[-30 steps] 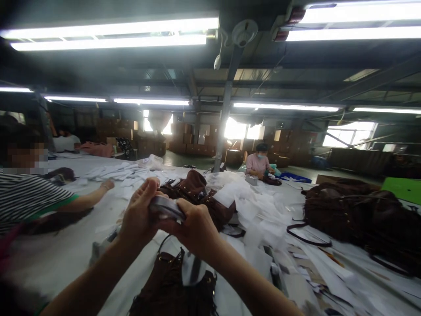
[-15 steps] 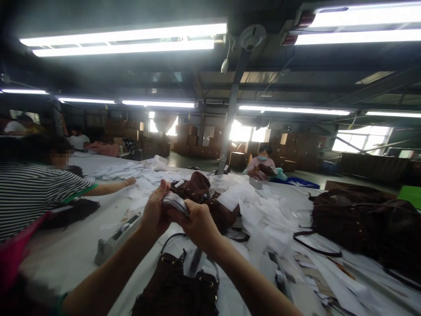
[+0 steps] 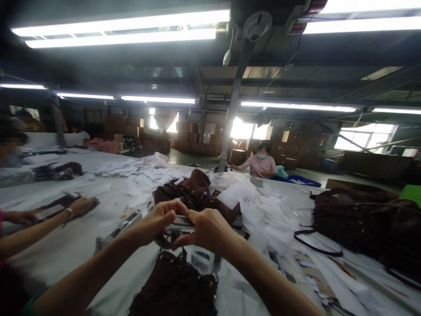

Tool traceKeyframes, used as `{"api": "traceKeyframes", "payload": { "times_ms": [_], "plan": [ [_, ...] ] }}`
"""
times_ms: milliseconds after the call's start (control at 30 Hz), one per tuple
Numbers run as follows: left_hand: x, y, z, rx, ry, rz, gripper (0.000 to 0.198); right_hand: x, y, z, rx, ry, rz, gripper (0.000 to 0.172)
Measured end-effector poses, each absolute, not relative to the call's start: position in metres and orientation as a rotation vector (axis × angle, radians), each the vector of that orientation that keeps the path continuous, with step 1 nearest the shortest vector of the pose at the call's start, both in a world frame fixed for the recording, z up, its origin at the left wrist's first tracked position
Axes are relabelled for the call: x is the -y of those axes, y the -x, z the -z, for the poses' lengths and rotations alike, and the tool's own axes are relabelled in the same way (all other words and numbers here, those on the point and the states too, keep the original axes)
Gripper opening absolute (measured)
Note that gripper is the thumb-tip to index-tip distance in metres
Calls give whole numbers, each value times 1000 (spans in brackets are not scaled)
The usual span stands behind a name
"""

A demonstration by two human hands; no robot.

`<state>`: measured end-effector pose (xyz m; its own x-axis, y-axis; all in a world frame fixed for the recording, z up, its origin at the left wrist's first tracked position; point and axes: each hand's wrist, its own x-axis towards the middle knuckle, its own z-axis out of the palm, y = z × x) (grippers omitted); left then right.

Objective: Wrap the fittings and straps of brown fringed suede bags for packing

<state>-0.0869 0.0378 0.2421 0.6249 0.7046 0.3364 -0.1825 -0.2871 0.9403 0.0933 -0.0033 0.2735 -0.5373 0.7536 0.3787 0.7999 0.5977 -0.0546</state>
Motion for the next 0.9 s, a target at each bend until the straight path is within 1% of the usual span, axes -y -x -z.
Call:
{"api": "traceKeyframes", "payload": {
  "times_ms": [67,167,267,367,400,467,533,600,667,700,767,833,900],
  "plan": [
    [-39,96,-234,-424,-1644,-849,56,4,-103,-274,2491,1248,175,59],
    [-38,101,-229,-443,-1613,-890,49,6,-112,-272,2469,1275,178,53],
    [-33,91,-230,-442,-1435,-1087,39,8,-104,-260,2375,1280,42,49],
    [-29,73,-228,-371,-1112,-1380,36,9,-82,-235,2147,1240,-116,49],
    [-28,68,-226,-361,-1042,-1467,36,10,-75,-226,2078,1240,-120,46],
    [-30,66,-220,-403,-1075,-1552,34,11,-67,-210,2040,1276,-23,40],
    [-33,72,-215,-497,-1338,-1461,32,12,-67,-202,2163,1323,177,34],
    [-33,82,-214,-586,-1731,-1216,31,13,-73,-204,2338,1309,397,26],
    [-29,90,-218,-660,-2055,-1024,28,14,-79,-214,2478,1210,512,19],
    [-27,93,-222,-700,-2145,-1006,25,14,-81,-222,2505,1156,520,20],
    [-21,92,-232,-759,-2125,-1121,23,14,-81,-239,2468,1110,475,28],
    [-17,86,-241,-732,-1866,-1317,29,13,-75,-251,2348,1151,385,39],
    [-16,76,-247,-642,-1475,-1512,41,11,-66,-255,2212,1197,239,43]
  ]
}}
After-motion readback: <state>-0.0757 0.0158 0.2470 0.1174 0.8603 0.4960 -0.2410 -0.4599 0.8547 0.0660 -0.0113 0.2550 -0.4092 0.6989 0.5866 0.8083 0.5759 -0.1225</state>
